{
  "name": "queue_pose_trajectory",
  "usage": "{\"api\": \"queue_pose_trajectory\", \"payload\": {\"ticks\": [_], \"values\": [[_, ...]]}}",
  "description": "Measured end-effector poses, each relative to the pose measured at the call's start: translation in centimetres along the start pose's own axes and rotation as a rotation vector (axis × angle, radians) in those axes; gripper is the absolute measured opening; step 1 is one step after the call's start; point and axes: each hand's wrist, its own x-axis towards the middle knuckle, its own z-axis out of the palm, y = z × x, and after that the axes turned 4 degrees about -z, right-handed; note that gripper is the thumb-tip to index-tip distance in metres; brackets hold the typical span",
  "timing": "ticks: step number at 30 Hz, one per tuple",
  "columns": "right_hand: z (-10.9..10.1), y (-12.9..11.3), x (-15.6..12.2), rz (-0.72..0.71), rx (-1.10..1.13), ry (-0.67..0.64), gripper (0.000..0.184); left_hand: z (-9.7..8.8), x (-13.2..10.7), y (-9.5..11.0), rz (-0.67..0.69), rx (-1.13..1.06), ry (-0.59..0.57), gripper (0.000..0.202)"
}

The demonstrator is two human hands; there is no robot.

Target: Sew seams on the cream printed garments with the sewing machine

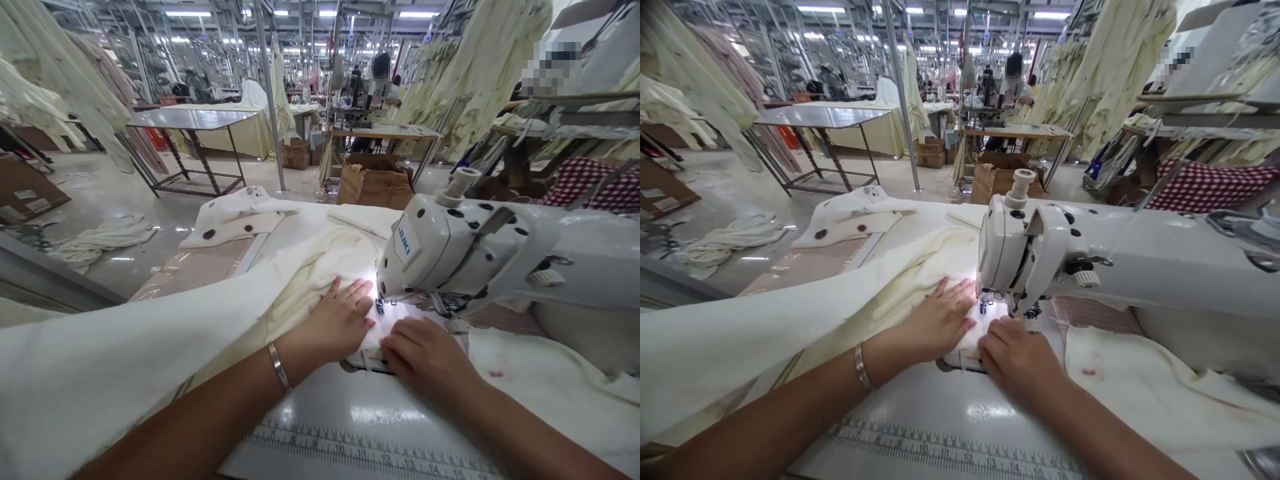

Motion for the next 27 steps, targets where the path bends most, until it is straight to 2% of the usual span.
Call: {"api": "queue_pose_trajectory", "payload": {"ticks": [3, 7, 9, 14, 21, 24, 27], "values": [[-0.2, -0.1, 0.0, 0.022, 0.018, -0.018, 0.021, -0.1, -0.3, 1.0, 0.031, 0.052, 0.049, 0.019], [-0.6, -0.4, -0.6, 0.027, 0.128, -0.038, 0.017, 0.8, -1.3, 2.2, -0.001, 0.038, 0.072, 0.034], [-0.6, -0.2, -0.8, 0.032, 0.153, -0.051, 0.02, 1.1, -1.2, 1.9, -0.022, -0.007, 0.058, 0.039], [-0.1, 0.6, -0.9, 0.086, 0.111, -0.088, 0.023, 0.5, 0.0, 0.7, -0.03, -0.08, 0.013, 0.029], [-0.4, -0.5, -1.1, 0.107, 0.177, -0.02, 0.02, 0.6, -0.7, 1.2, -0.054, -0.129, -0.008, 0.035], [-0.3, -0.5, -1.2, 0.1, 0.173, -0.001, 0.019, 0.6, -0.8, 1.2, -0.042, -0.125, 0.009, 0.033], [-0.1, -0.4, -1.4, 0.107, 0.17, -0.008, 0.018, 0.5, -0.7, 1.1, 0.008, -0.096, 0.096, 0.019]]}}
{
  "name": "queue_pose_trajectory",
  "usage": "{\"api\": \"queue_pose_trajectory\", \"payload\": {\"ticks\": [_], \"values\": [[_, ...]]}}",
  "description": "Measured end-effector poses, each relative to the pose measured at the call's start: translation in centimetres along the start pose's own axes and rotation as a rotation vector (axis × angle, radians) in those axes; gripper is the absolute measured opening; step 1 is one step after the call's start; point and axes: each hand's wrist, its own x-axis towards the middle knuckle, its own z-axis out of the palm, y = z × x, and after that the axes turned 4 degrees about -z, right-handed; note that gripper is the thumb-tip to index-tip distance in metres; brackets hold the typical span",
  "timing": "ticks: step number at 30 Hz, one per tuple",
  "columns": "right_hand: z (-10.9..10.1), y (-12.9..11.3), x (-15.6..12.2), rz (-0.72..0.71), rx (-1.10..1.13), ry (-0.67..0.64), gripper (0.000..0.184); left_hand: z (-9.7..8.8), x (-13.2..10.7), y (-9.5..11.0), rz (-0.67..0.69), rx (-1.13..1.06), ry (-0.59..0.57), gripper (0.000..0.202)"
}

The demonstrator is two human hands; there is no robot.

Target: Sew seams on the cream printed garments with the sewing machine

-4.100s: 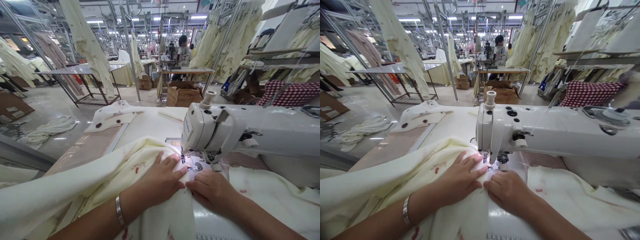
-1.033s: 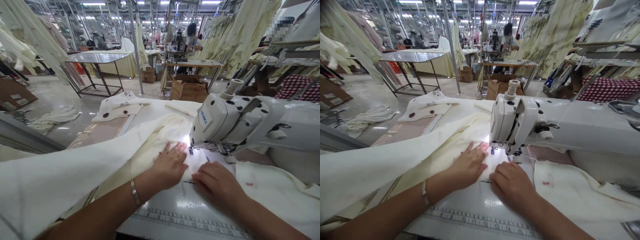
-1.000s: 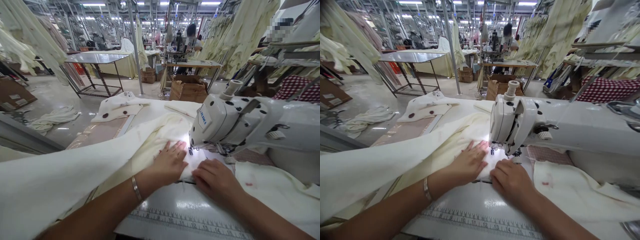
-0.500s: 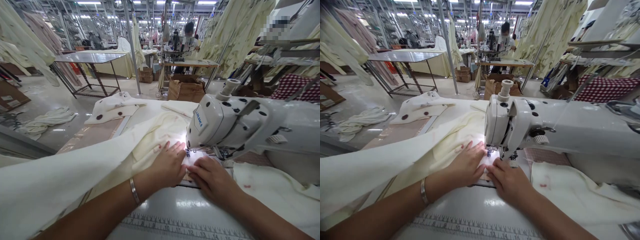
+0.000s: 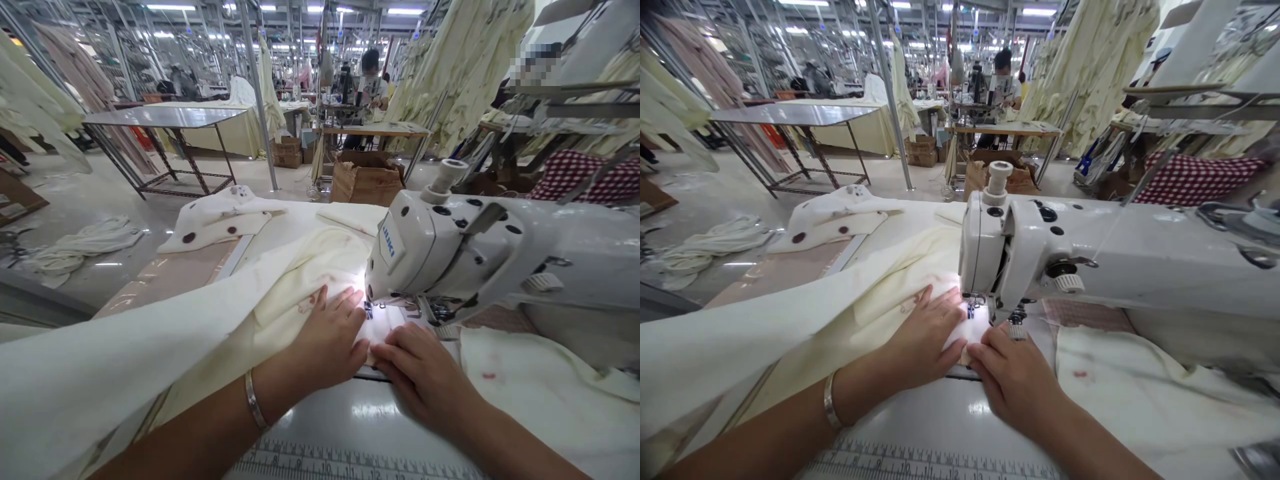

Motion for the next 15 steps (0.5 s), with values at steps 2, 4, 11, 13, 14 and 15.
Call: {"api": "queue_pose_trajectory", "payload": {"ticks": [2, 4, 11, 13, 14, 15], "values": [[0.04, 0.07, -0.07, -0.003, 0.007, 0.01, 0.019, -0.06, 0.04, -0.05, 0.068, 0.009, 0.05, 0.014], [0.03, 0.1, -0.06, -0.009, 0.008, 0.019, 0.02, -0.07, 0.11, -0.13, 0.127, -0.003, 0.058, 0.02], [-0.08, 0.37, 0.23, -0.008, -0.036, 0.025, 0.02, 0.1, 0.72, -0.74, 0.144, -0.112, 0.059, 0.022], [-0.07, 0.51, 0.32, -0.009, -0.045, 0.03, 0.02, 0.1, 0.83, -0.84, 0.16, -0.113, 0.055, 0.023], [-0.06, 0.56, 0.34, -0.012, -0.05, 0.036, 0.021, 0.09, 0.83, -0.85, 0.172, -0.11, 0.054, 0.023], [-0.03, 0.59, 0.34, -0.018, -0.053, 0.039, 0.021, 0.08, 0.8, -0.86, 0.183, -0.104, 0.051, 0.023]]}}
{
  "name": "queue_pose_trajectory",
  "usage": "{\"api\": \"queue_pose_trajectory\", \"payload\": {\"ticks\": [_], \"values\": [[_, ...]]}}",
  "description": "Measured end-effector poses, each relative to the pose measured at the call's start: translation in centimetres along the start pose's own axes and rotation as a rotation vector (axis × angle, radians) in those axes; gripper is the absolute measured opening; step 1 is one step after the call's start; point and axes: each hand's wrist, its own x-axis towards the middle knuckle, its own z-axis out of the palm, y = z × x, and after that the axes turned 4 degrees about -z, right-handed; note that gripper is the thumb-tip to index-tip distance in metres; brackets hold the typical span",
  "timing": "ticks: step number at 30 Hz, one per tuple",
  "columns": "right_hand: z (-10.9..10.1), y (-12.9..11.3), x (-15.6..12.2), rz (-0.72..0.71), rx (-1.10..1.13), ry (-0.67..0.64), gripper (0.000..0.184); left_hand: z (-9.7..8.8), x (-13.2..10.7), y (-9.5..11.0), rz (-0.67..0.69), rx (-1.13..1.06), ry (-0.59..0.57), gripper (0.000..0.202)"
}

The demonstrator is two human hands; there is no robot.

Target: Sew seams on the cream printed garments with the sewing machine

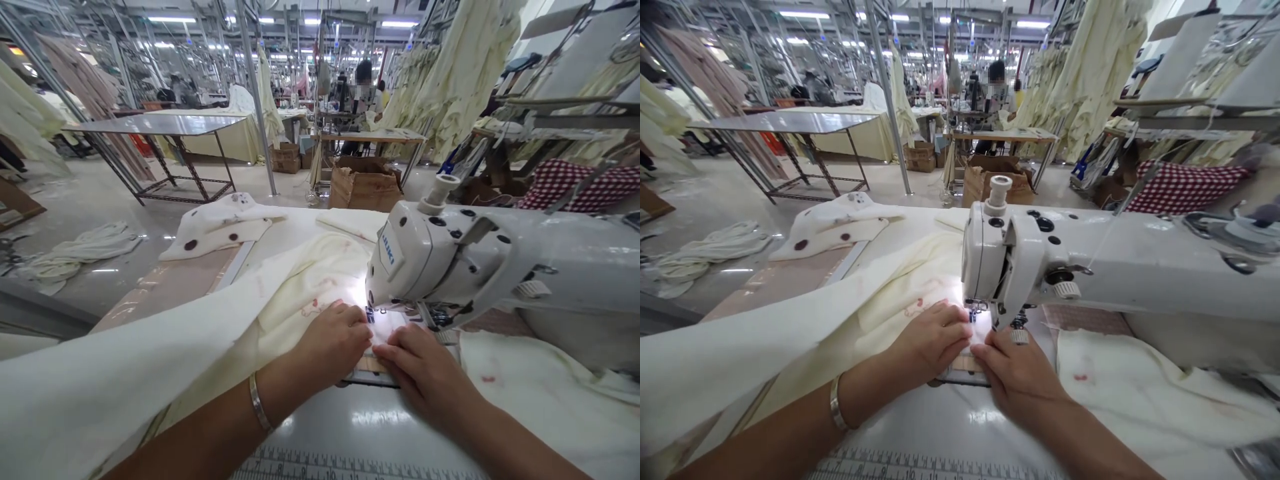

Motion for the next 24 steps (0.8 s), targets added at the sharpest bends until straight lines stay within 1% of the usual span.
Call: {"api": "queue_pose_trajectory", "payload": {"ticks": [4, 7, 8, 10, 12, 13, 14, 16, 19, 21, 24], "values": [[0.2, -0.2, -0.3, 0.003, 0.004, 0.0, 0.021, 0.1, -0.3, 0.1, 0.008, 0.028, 0.01, 0.02], [0.1, -0.2, -0.4, 0.042, 0.056, -0.013, 0.023, 0.4, -0.4, 0.0, 0.006, 0.045, 0.027, 0.019], [0.0, -0.1, -0.4, 0.084, 0.109, -0.014, 0.022, 0.4, -0.4, -0.1, 0.004, 0.044, 0.028, 0.019], [-0.2, 0.5, -0.1, 0.254, 0.232, 0.025, 0.019, 0.5, -0.3, -0.1, -0.009, 0.032, 0.031, 0.02], [-0.5, 1.4, 0.3, 0.456, 0.312, 0.088, 0.028, 0.5, -0.2, -0.1, -0.017, 0.019, 0.027, 0.02], [-0.6, 1.8, 0.5, 0.532, 0.324, 0.116, 0.034, 0.4, -0.2, -0.1, -0.016, 0.02, 0.021, 0.021], [-0.7, 2.2, 0.6, 0.575, 0.32, 0.131, 0.038, 0.3, -0.2, 0.0, -0.014, 0.022, 0.015, 0.021], [-0.8, 2.6, 0.6, 0.584, 0.312, 0.111, 0.038, 0.2, -0.3, 0.1, -0.012, 0.03, 0.006, 0.022], [-0.8, 2.5, 0.1, 0.541, 0.275, 0.066, 0.029, 0.2, -0.6, 0.2, -0.012, 0.026, 0.018, 0.019], [-0.8, 2.3, -0.4, 0.457, 0.201, 0.042, 0.025, 0.2, -0.8, 0.1, -0.015, 0.018, 0.037, 0.017], [-0.7, 2.5, -0.7, 0.276, -0.064, -0.016, 0.026, 0.4, -0.4, -0.2, -0.045, 0.037, 0.055, 0.015]]}}
